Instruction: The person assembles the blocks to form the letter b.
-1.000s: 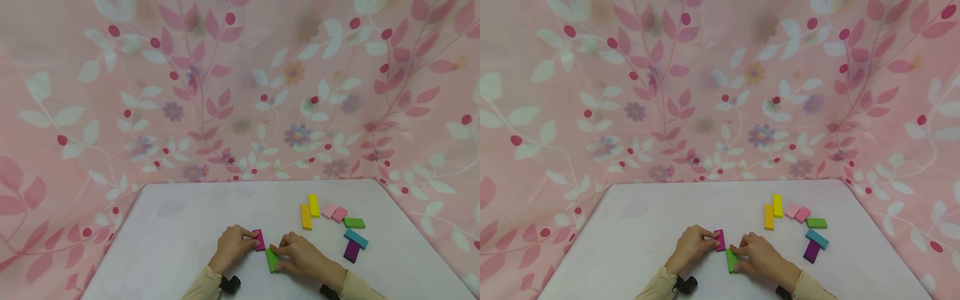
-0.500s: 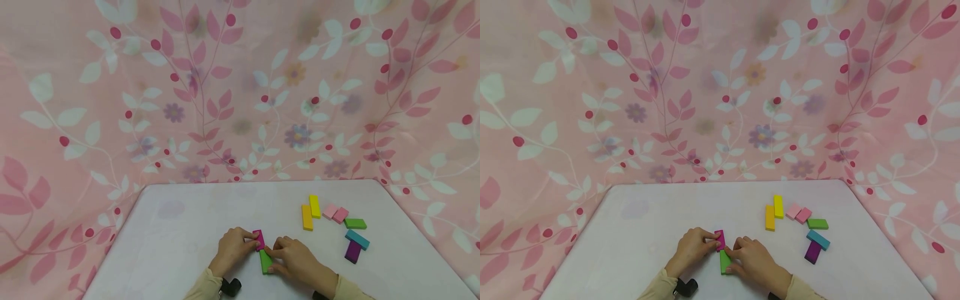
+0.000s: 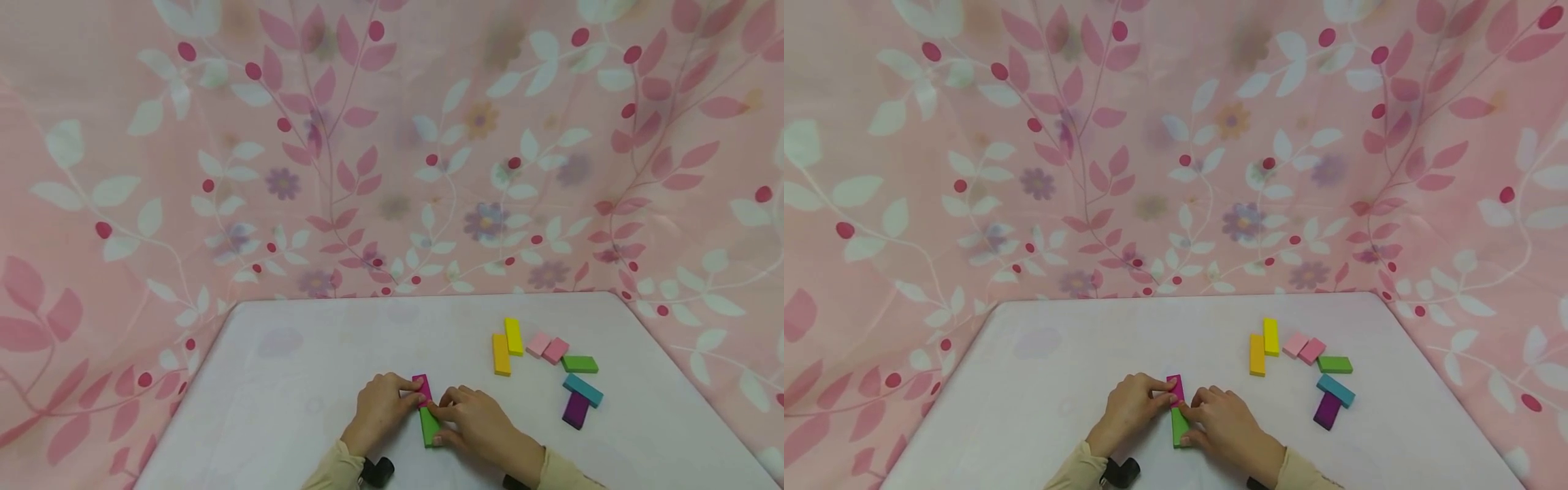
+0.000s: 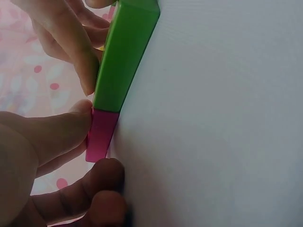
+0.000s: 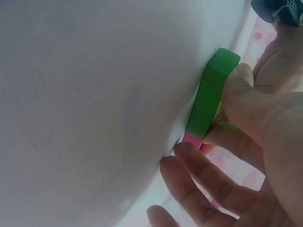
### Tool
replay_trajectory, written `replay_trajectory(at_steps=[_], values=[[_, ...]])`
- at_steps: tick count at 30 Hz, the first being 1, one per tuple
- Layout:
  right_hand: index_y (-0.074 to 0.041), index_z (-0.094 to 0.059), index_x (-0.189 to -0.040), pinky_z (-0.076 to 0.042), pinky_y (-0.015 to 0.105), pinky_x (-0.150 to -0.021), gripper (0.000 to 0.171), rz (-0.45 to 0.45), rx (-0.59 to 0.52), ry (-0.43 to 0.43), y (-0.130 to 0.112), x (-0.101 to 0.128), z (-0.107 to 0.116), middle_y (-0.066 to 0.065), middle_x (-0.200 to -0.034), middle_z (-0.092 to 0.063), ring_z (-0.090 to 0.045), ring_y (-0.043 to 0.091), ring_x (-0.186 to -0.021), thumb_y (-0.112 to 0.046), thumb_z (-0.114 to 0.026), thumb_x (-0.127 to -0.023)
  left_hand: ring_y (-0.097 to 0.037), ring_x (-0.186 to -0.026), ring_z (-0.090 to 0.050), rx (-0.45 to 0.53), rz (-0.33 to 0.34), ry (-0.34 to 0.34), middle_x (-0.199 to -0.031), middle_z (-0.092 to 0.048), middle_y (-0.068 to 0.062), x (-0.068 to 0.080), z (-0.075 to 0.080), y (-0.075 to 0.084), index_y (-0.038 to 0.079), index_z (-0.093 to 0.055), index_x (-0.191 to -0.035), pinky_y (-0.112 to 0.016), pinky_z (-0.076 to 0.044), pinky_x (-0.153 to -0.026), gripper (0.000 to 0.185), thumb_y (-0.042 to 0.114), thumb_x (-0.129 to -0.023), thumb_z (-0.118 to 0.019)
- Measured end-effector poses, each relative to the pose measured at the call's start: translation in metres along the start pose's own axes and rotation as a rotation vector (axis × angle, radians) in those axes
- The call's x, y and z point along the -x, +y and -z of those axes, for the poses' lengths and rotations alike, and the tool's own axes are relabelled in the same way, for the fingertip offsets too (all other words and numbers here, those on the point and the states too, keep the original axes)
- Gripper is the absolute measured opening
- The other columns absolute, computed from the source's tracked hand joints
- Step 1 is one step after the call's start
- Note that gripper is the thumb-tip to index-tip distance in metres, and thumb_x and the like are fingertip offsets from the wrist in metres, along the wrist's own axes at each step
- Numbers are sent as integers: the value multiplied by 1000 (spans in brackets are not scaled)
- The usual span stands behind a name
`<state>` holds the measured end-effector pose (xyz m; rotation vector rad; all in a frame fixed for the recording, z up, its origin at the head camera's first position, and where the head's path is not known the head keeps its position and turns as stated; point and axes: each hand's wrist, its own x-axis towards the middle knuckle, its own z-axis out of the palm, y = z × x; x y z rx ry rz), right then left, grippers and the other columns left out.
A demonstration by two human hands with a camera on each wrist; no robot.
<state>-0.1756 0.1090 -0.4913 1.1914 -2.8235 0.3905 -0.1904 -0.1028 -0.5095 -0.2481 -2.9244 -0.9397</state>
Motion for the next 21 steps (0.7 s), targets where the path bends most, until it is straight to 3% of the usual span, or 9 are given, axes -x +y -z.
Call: replay_trajectory(at_steps=[4,7,10,14,17,21], values=[[-25,-72,-123,-43,24,-63,51,-14,0,-12,-2,-2,1,-7,-99,-64,-54,8,-82,-53,-73,-81,-5,-62,-46,-7,-17,6,-104,-76,-5,0,-1,0,27,-78,-106,-27,-33,-45,29,40,-81,-80],[-25,-72,-123,-43,24,-62,52,-19,-8,-7,-2,-4,0,-7,-98,-64,-54,8,-81,-55,-72,-80,-5,-56,-37,-5,-15,0,-102,-76,-6,2,-2,-1,26,-78,-108,-27,-28,-43,30,40,-82,-79],[-26,-73,-120,-43,24,-61,53,-21,-17,12,-2,-5,-1,-8,-96,-65,-54,7,-80,-58,-73,-78,-6,-52,-26,1,-15,-11,-81,-76,-3,3,-1,-2,24,-77,-111,-27,-23,-43,32,40,-83,-78],[-25,-76,-116,-44,24,-61,53,-37,-51,23,0,-7,-3,-9,-93,-66,-55,6,-79,-59,-75,-75,-6,-50,-21,9,-41,-28,-51,-52,9,6,-1,-2,21,-75,-114,-26,-22,-42,34,39,-85,-76],[-25,-77,-113,-46,25,-62,52,-61,-97,25,1,-8,-4,-10,-93,-67,-57,6,-79,-58,-78,-73,-5,-48,-24,14,-68,-57,-48,-39,14,9,-1,-3,20,-73,-119,-26,-23,-42,35,36,-88,-74],[-25,-78,-110,-49,26,-64,52,-104,-153,27,3,-9,-5,-12,-91,-68,-58,5,-80,-55,-82,-69,-4,-47,-32,10,-106,-101,-50,-40,13,12,0,-5,22,-70,-126,-25,-27,-44,39,37,-90,-71]])
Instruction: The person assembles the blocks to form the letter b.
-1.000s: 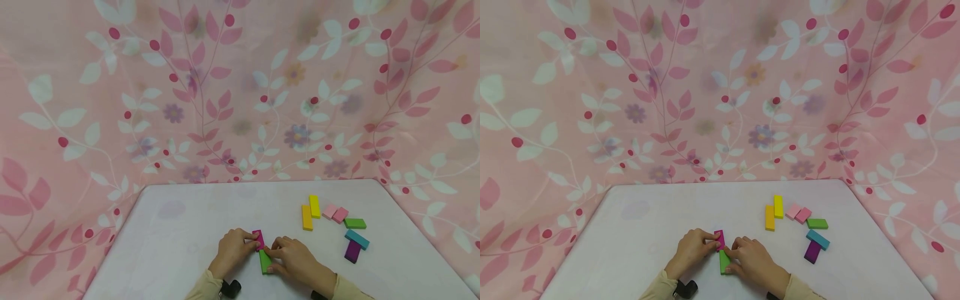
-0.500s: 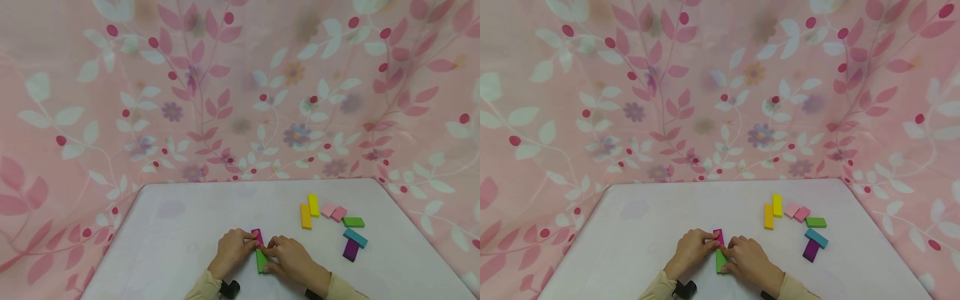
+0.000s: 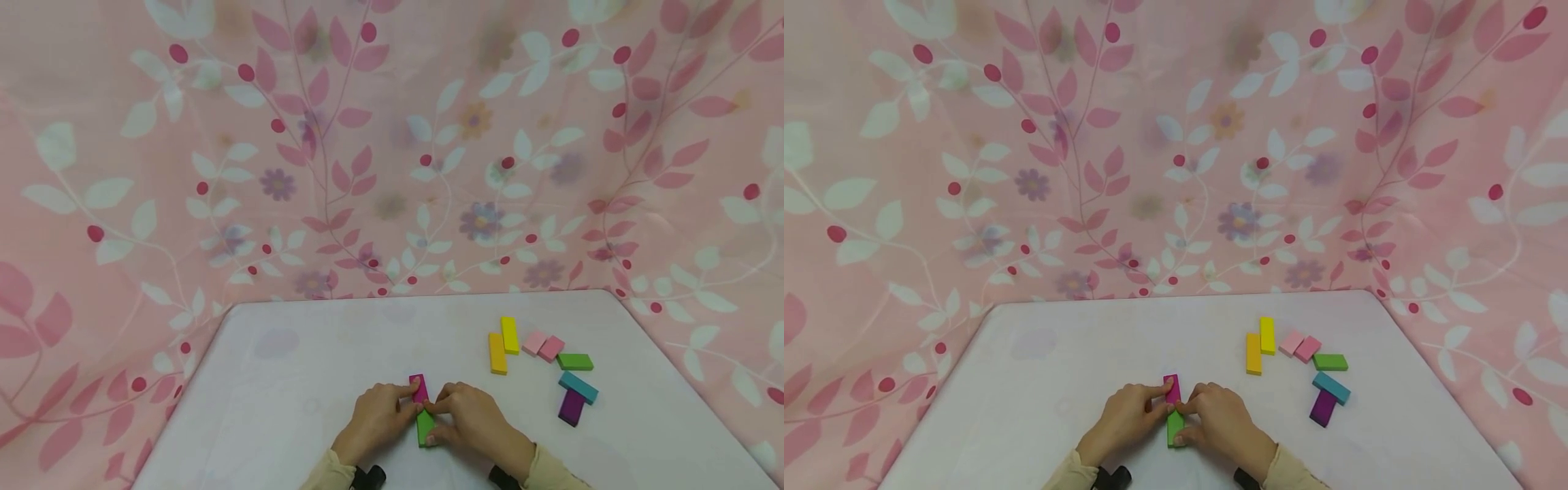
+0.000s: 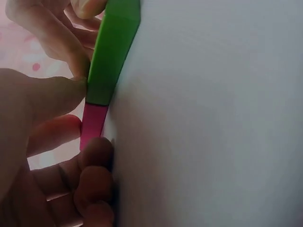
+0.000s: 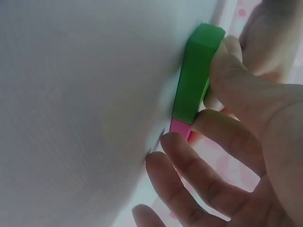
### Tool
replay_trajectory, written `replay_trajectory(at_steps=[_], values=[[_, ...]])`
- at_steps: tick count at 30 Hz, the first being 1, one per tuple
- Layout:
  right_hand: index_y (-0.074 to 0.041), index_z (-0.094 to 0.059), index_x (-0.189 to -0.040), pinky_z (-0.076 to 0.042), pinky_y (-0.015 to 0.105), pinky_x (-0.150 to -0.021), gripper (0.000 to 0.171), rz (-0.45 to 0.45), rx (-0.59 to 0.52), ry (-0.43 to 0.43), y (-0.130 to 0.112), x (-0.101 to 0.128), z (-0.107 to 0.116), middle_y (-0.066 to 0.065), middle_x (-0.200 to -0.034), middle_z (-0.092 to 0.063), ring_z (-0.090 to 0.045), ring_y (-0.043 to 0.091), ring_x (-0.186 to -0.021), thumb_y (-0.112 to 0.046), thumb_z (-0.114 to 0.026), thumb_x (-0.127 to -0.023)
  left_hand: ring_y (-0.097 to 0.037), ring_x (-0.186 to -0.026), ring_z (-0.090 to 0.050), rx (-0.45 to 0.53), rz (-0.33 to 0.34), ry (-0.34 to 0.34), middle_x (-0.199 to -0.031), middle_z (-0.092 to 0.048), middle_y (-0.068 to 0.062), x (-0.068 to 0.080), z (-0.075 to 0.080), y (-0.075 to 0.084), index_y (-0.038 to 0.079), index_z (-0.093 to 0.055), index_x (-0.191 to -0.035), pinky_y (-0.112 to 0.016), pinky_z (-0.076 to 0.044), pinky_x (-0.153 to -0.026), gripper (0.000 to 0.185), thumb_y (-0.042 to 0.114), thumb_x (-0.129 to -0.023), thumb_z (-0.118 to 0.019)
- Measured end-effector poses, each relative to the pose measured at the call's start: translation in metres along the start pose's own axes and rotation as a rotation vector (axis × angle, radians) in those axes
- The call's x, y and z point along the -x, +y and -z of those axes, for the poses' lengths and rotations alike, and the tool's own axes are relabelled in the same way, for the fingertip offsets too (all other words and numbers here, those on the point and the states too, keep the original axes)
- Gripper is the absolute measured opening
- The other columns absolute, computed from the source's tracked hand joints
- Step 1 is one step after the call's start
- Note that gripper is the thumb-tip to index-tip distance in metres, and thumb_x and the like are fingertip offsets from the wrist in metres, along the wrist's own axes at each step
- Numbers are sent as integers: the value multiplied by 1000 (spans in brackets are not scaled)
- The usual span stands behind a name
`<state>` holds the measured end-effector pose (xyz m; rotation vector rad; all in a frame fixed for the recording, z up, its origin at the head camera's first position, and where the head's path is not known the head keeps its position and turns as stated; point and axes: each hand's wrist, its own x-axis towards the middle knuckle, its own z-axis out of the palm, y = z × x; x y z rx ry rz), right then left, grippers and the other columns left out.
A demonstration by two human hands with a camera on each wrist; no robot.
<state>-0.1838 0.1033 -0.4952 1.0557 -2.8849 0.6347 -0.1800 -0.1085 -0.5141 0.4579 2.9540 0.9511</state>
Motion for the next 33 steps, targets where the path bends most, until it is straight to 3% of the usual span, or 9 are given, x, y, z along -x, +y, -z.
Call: replay_trajectory(at_steps=[7,14,23,28,33], values=[[-23,-79,-106,-49,25,-66,54,-53,-68,-8,1,-1,-2,-17,-87,-68,-56,0,-79,-56,-85,-63,-3,-51,-35,-11,-34,-14,-53,-45,13,2,-3,-4,23,-68,-128,-24,-29,-47,42,39,-90,-70],[-21,-79,-107,-50,25,-69,54,-8,-42,16,-2,-4,-4,-15,-91,-69,-57,2,-82,-55,-84,-65,-3,-50,-36,-31,-70,16,-53,-42,13,3,-1,-6,22,-69,-128,-25,-29,-46,40,37,-91,-70],[-20,-76,-114,-54,29,-74,62,9,-12,8,-2,-3,-5,-11,-97,-71,-62,6,-87,-60,-79,-67,-1,-49,-34,5,-77,-50,-54,-42,14,2,2,-7,22,-67,-129,-23,-28,-45,39,36,-93,-67],[-22,-73,-120,-55,34,-74,70,-20,17,19,1,-4,-4,-10,-98,-72,-65,11,-89,-64,-79,-64,-1,-49,-31,3,-102,-29,-56,-39,15,1,2,-4,24,-68,-129,-23,-27,-45,35,34,-95,-66],[-24,-76,-116,-54,33,-72,64,-31,-28,20,3,-4,-6,-12,-97,-71,-64,10,-89,-63,-79,-65,-1,-52,-33,-48,-114,-7,-60,-45,15,2,-1,-1,24,-69,-126,-23,-28,-45,33,33,-94,-67]])
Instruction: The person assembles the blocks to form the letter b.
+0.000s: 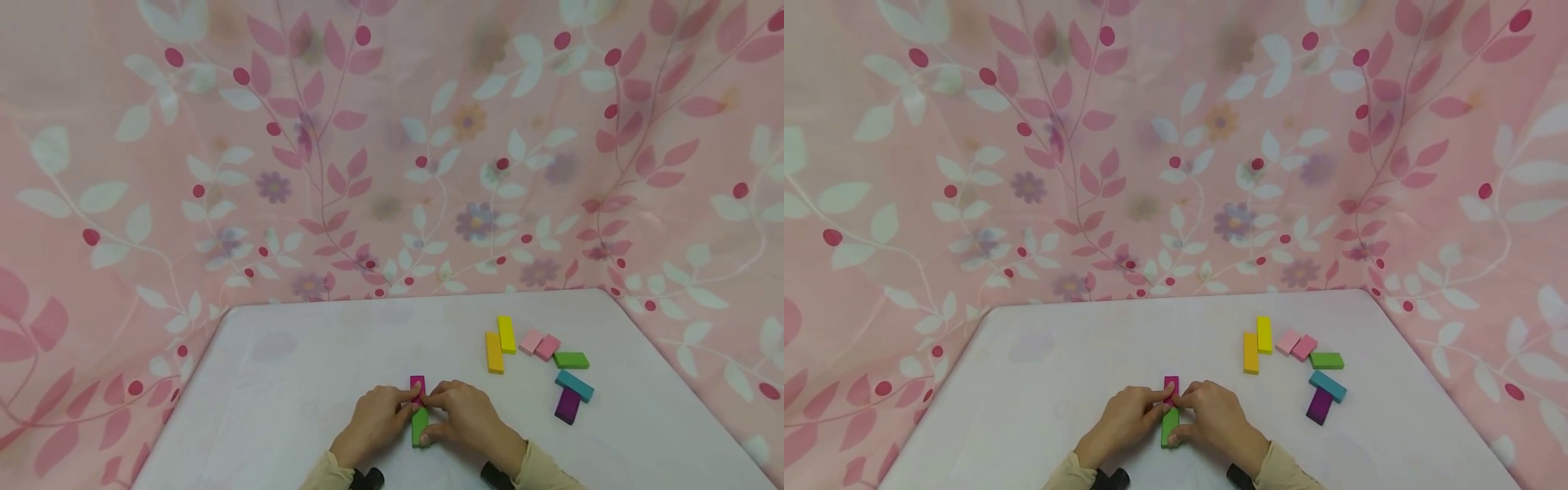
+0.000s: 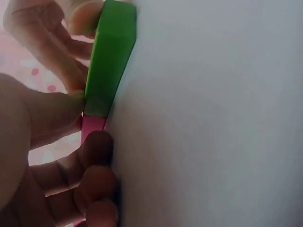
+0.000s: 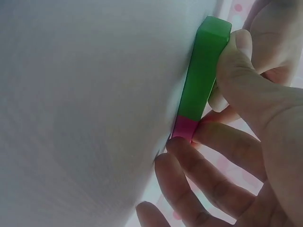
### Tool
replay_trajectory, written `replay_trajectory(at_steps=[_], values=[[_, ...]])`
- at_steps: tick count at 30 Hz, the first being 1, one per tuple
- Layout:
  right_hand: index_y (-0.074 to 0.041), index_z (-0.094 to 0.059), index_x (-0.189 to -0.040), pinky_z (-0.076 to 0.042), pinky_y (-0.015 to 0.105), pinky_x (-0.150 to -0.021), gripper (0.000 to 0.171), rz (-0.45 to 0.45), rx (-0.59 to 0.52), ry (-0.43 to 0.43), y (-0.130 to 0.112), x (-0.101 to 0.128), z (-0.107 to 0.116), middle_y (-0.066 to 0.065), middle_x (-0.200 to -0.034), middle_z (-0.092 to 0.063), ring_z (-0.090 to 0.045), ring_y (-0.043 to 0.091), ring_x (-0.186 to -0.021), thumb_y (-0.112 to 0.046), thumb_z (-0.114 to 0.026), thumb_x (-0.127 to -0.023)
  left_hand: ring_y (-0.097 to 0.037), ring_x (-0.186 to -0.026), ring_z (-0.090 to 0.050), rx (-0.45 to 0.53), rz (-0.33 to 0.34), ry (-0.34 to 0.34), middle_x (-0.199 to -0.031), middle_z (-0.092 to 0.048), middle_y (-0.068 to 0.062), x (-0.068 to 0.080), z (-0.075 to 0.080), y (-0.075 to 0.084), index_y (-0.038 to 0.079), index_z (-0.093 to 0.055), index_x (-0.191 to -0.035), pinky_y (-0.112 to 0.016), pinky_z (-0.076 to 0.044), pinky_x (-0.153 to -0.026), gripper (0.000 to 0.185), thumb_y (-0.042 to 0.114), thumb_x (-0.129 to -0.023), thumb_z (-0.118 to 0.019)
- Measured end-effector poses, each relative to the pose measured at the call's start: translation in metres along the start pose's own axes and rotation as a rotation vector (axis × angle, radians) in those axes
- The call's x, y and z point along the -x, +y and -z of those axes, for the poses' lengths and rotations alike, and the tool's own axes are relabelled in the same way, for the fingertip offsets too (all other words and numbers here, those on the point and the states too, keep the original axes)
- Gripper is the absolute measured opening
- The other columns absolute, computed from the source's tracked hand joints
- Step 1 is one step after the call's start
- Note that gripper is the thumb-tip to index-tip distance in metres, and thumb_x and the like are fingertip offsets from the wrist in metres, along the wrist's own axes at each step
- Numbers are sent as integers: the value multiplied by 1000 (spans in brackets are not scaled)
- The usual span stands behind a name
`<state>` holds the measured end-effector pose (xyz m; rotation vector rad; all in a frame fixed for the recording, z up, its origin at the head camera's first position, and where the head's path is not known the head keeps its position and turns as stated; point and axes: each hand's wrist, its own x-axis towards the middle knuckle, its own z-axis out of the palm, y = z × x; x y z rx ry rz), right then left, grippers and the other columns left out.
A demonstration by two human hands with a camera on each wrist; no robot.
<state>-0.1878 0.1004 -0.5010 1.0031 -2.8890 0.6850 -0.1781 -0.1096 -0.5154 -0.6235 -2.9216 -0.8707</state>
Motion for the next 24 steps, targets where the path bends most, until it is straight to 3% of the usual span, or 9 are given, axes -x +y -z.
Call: replay_trajectory(at_steps=[7,11,15,19,24], values=[[-24,-76,-116,-54,30,-72,62,17,-15,20,-1,3,-6,-11,-97,-70,-62,8,-86,-62,-78,-67,-3,-52,-34,-164,-33,72,-70,-47,9,10,-8,10,20,-75,-117,-22,-29,-44,37,40,-86,-74],[-24,-76,-116,-54,28,-70,62,25,-23,36,0,3,-8,-12,-96,-69,-61,6,-85,-63,-78,-67,-3,-52,-39,-190,-58,102,-100,-59,-1,15,-11,15,18,-76,-112,-21,-32,-45,36,42,-85,-75],[-23,-76,-115,-53,28,-70,62,35,-9,43,0,3,-8,-12,-96,-68,-61,6,-85,-62,-79,-68,-13,-68,-64,-216,-83,129,-131,-61,-6,15,-11,17,20,-76,-110,-28,-47,-51,32,40,-85,-76],[-22,-76,-115,-53,28,-71,61,47,6,43,0,2,-5,-11,-96,-68,-60,6,-85,-61,-80,-68,-24,-100,-70,-228,-103,141,-131,-65,-7,12,-10,19,16,-75,-115,-38,-56,-62,38,38,-84,-77],[-18,-76,-116,-52,26,-70,62,62,-7,35,1,2,-1,-9,-96,-66,-58,6,-83,-59,-81,-70,-25,-100,-71,-193,-92,153,-130,-65,-5,8,-10,18,15,-74,-116,-38,-57,-63,42,39,-83,-79]])
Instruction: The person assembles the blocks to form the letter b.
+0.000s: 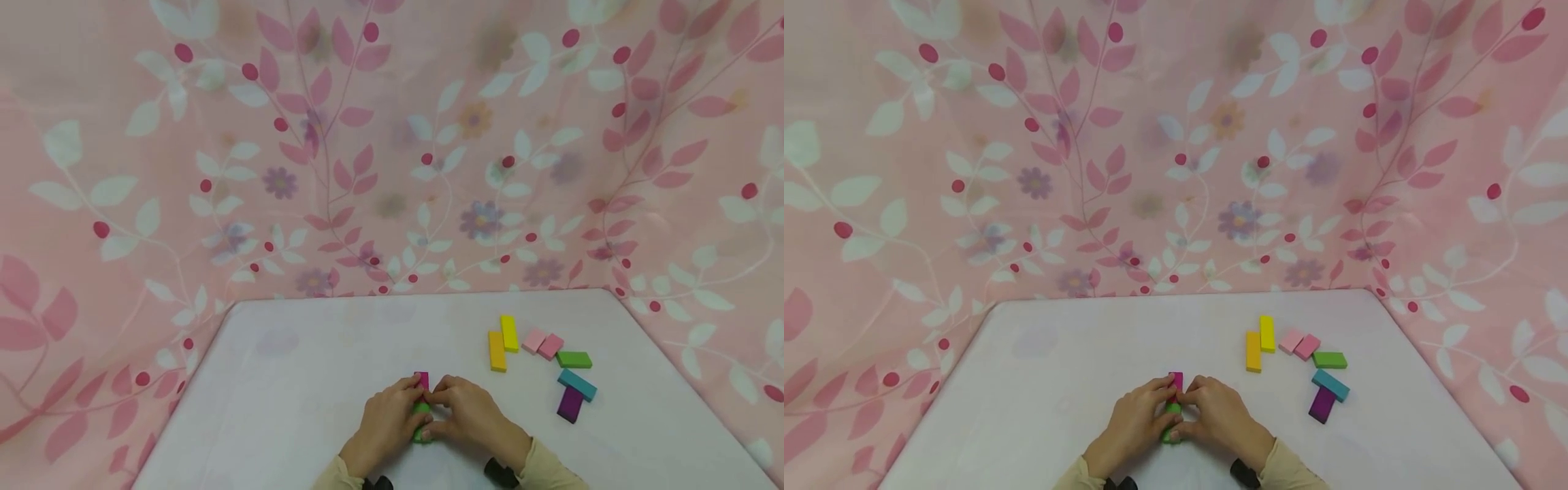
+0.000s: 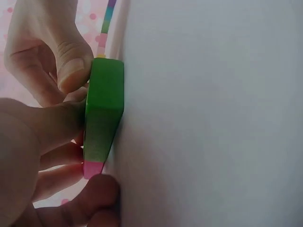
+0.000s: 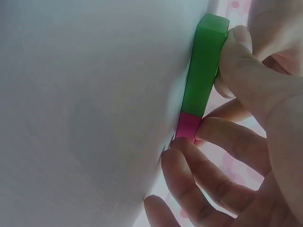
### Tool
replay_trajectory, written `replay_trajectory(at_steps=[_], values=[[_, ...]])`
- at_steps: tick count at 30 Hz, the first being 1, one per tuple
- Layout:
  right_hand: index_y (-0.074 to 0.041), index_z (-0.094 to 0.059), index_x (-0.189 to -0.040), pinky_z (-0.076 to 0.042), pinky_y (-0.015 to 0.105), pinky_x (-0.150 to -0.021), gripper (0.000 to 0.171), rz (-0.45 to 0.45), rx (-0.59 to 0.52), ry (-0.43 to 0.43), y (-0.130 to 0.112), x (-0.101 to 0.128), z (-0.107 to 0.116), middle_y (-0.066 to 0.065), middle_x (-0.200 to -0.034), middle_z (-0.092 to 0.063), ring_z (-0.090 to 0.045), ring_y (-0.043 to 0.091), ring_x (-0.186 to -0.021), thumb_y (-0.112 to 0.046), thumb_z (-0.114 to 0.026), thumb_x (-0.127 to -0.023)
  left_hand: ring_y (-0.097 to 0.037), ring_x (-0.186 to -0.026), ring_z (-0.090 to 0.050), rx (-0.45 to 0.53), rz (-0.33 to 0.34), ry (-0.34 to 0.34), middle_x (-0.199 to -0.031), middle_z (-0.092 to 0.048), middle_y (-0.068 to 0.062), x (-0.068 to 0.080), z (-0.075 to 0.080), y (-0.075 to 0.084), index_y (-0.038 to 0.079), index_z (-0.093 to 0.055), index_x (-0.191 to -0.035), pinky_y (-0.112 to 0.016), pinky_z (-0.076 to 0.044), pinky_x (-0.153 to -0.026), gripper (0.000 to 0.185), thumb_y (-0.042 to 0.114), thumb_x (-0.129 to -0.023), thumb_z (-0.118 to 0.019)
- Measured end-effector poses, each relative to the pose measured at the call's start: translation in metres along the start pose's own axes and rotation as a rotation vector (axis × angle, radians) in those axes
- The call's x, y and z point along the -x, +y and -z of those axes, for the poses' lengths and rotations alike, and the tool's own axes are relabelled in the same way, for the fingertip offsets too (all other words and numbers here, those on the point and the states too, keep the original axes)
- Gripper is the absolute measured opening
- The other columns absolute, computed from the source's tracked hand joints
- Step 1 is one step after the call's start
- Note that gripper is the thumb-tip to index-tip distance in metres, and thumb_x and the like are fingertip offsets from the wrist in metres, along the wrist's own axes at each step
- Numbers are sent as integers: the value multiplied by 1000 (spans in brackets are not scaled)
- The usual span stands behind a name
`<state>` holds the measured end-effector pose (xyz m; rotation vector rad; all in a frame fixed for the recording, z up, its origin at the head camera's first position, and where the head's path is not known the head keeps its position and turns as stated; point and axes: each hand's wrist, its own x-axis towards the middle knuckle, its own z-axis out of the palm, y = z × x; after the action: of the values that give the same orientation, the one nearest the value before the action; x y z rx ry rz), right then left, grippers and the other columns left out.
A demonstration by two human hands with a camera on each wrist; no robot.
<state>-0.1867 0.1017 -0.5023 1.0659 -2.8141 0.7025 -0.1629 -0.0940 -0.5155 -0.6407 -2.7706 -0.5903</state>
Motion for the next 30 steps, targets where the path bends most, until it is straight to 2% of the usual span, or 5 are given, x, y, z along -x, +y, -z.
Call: replay_trajectory(at_steps=[9,13,16,24,30], values=[[-19,-75,-118,-50,25,-69,61,16,-23,-45,3,1,1,-10,-97,-64,-56,4,-83,-62,-76,-74,-28,-91,-72,34,25,-7,-131,-65,-2,-1,-1,-5,25,-79,-106,-34,-53,-55,35,44,-78,-81],[-15,-74,-119,-48,23,-70,57,55,-127,-119,14,-2,10,-9,-99,-68,-57,4,-82,-57,-74,-80,-28,-95,-72,33,39,-9,-130,-67,-1,-1,-1,-6,23,-79,-107,-35,-53,-57,37,45,-78,-80],[-12,-72,-120,-51,25,-73,54,29,-212,-141,30,-5,22,-6,-103,-71,-61,8,-84,-53,-72,-85,-28,-97,-72,36,54,-23,-130,-67,1,-3,-2,-5,23,-79,-107,-34,-53,-58,37,46,-78,-79],[-12,-73,-119,-55,32,-76,49,-169,-163,24,78,-1,56,-1,-108,-73,-64,8,-89,-50,-71,-87,-27,-99,-71,64,87,-59,-130,-66,2,-4,-2,-4,24,-78,-108,-26,-46,-54,36,45,-79,-79],[-7,-73,-117,-55,45,-79,40,-162,-130,145,103,8,71,6,-111,-73,-67,21,-92,-33,-76,-87,-29,-94,-72,44,80,-41,-129,-67,1,-1,-1,-2,24,-77,-109,-26,-45,-52,36,45,-79,-78]])
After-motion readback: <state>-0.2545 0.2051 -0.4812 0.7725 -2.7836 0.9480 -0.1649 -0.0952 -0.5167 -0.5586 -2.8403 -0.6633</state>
